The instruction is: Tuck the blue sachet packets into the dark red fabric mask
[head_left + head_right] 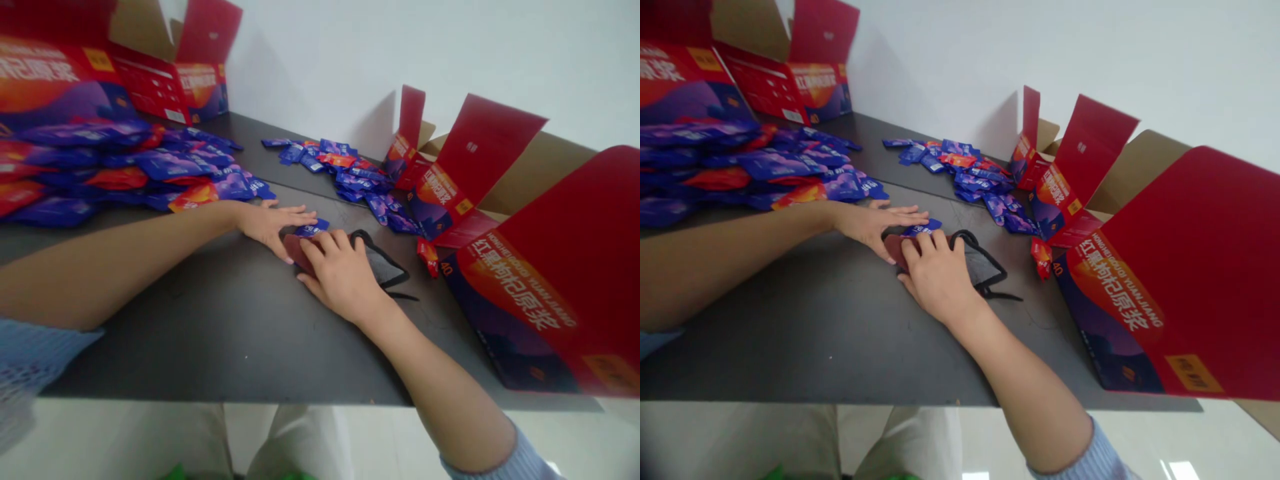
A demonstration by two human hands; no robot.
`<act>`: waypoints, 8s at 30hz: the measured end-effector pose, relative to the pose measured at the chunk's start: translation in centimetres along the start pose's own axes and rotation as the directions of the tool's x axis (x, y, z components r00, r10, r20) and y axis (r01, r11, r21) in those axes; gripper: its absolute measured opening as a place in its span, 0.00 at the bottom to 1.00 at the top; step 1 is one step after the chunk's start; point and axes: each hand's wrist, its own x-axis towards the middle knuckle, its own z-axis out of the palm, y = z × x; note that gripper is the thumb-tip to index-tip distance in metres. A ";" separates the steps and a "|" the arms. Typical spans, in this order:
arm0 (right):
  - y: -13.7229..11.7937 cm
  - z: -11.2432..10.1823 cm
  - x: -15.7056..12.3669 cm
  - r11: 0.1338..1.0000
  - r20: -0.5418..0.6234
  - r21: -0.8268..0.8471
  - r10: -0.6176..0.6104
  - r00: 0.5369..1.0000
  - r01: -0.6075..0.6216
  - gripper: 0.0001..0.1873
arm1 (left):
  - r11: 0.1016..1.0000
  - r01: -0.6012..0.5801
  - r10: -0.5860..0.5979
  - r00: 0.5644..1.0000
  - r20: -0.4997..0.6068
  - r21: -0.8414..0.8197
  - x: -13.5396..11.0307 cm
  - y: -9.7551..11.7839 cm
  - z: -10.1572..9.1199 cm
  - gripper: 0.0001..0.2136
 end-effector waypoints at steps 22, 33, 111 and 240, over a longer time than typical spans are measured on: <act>4.0 1.7 2.1 0.955 0.007 -0.040 0.295 0.955 -0.295 0.22 | 0.999 -0.011 0.009 0.999 0.053 0.052 0.0 -0.9 0.2 0.54; -1.3 -0.3 0.4 0.997 -0.052 -0.063 0.036 0.998 -0.039 0.17 | 1.000 0.019 -0.019 1.000 0.010 0.024 -0.2 0.0 0.1 0.55; 5.4 4.0 2.1 0.917 -0.121 0.115 0.393 0.911 -0.381 0.27 | 0.990 0.071 -0.081 0.993 0.080 0.125 0.0 0.0 0.1 0.61; 4.1 0.4 1.6 0.848 -0.124 0.464 -0.224 0.967 0.256 0.16 | 0.100 -0.010 -0.524 0.849 -0.061 -0.995 0.6 6.1 2.7 0.15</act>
